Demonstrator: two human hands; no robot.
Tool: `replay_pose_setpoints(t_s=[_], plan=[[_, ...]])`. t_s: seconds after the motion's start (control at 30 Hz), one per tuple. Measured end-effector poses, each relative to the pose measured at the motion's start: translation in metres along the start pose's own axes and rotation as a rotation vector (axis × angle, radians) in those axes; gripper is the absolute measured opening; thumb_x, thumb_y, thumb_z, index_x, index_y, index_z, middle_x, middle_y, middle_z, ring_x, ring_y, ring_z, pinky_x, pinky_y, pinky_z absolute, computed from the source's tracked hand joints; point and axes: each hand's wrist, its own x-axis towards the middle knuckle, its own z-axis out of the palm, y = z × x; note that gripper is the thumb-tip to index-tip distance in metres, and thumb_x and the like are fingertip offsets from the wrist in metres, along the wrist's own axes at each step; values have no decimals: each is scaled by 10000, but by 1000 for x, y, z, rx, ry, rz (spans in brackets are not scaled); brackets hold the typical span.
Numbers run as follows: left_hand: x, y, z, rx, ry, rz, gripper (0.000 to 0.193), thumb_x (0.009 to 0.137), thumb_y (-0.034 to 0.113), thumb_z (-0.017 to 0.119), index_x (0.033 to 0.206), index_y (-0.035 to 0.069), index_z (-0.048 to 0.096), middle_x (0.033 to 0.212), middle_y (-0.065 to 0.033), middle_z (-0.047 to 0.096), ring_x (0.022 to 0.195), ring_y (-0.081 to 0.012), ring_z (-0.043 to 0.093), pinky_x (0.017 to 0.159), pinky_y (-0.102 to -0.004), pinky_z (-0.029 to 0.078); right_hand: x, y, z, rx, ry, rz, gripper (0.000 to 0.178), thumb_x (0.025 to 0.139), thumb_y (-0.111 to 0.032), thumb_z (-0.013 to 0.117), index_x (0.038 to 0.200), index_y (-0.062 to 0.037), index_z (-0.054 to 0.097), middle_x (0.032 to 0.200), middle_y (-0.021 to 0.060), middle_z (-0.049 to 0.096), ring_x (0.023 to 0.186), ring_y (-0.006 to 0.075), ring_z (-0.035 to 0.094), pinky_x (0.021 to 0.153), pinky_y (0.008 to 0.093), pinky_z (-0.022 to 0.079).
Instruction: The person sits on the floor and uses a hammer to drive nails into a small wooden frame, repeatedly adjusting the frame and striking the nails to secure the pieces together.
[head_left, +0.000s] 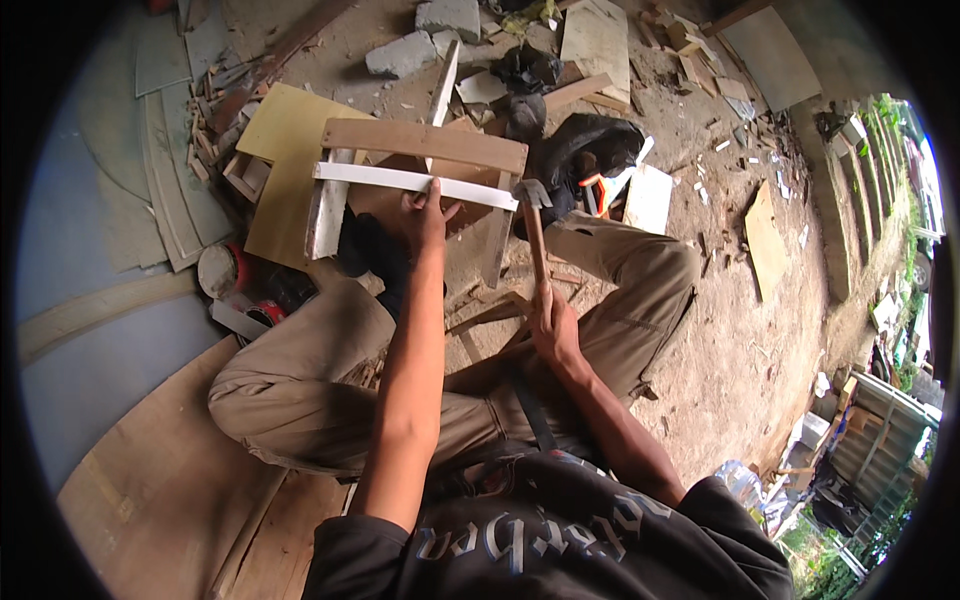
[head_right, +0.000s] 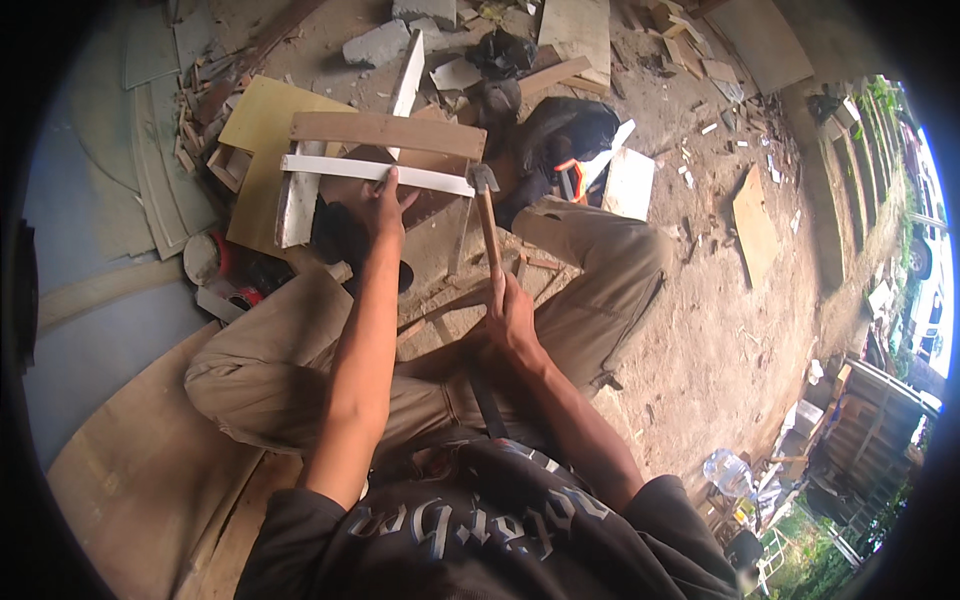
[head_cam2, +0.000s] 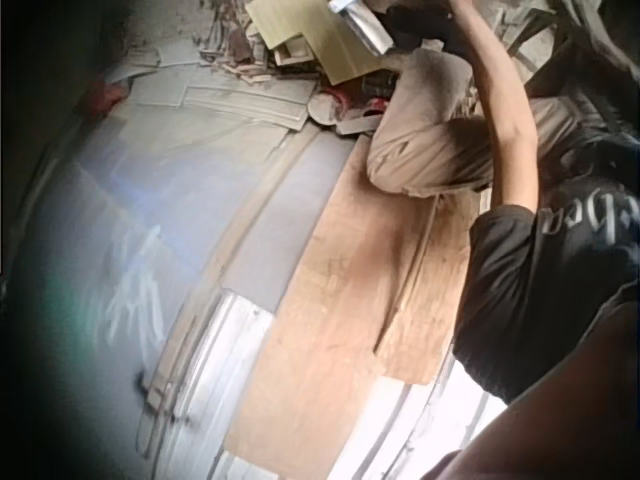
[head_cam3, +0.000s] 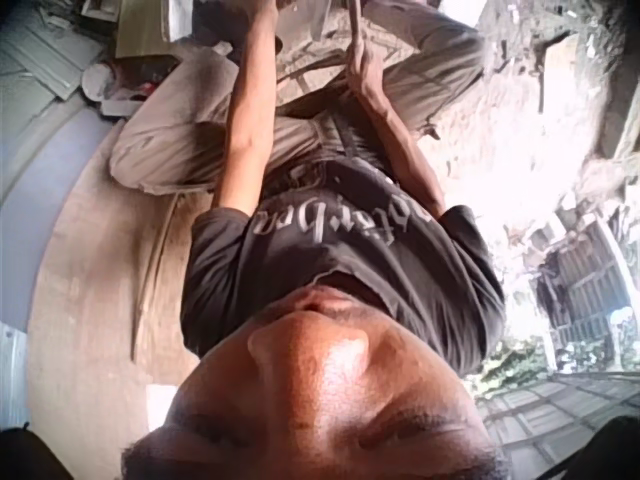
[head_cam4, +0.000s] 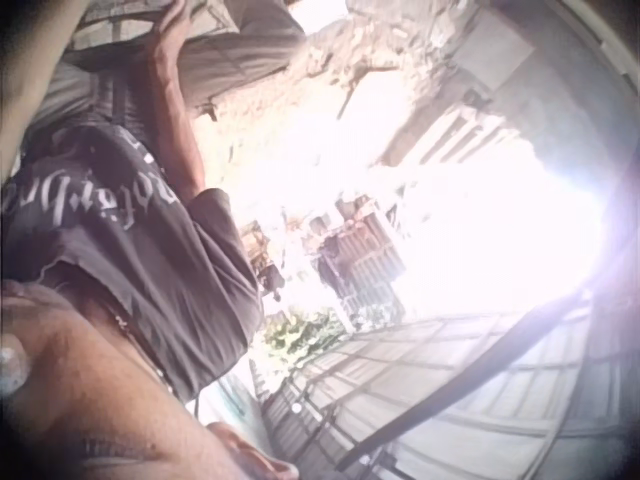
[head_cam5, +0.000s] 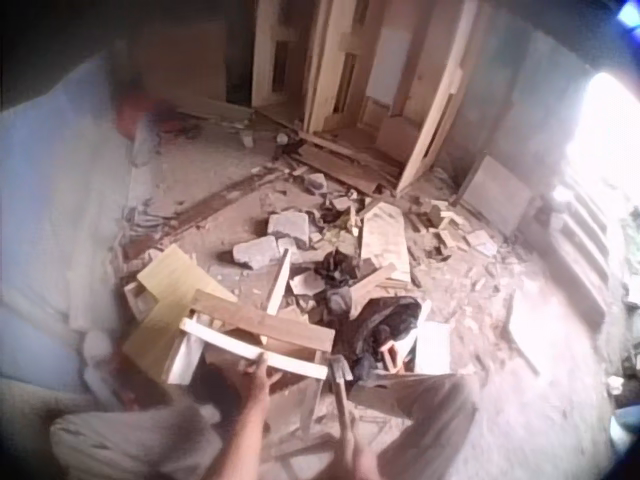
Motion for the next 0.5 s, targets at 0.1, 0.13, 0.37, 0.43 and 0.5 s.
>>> replay_pose_setpoints(t_s=[0.1, 0.13, 0.37, 0.43, 0.5], plan=[[10, -4, 1, -2, 3, 12, 291, 920, 175, 672, 1053, 24, 462, 982, -73, 531, 964, -206, 607, 748, -441, 649, 1, -9, -1, 143, 23, -3, 506, 1062, -408, 325, 829, -8, 529, 593, 88, 490, 549, 195, 503, 506, 375, 397], [10, -4, -2, 9, 9, 12, 304, 916, 180, 678, 1056, 22, 459, 985, -75, 532, 967, -209, 607, 749, -444, 649, 3, -12, -2, 178, 38, -56, 408, 1056, -327, 370, 867, -1, 525, 598, 156, 500, 511, 295, 498, 516, 426, 389], [1, 27, -39, 228, 44, -127, 398, 875, 276, 750, 1087, 2, 555, 971, -112, 651, 783, -204, 668, 650, -362, 614, 38, -10, 15, 236, 84, 95, 323, 957, -294, 651, 829, -15, 551, 606, 12, 446, 570, 101, 393, 501, 320, 343], [7, 49, -74, 262, 71, 57, 284, 908, 273, 710, 948, 3, 630, 800, -87, 673, 598, -136, 637, 525, -285, 578, 49, -20, 14, 305, 99, 90, 296, 960, -262, 646, 818, -22, 545, 613, -27, 423, 573, 78, 368, 495, 299, 321], [29, 82, -105, 300, 189, 333, 246, 938, 250, 670, 963, 9, 626, 795, -88, 667, 603, -110, 619, 506, -246, 525, 55, -31, 11, 251, 156, 63, 285, 969, -243, 626, 808, -28, 531, 607, -31, 398, 576, 70, 348, 496, 291, 308]])
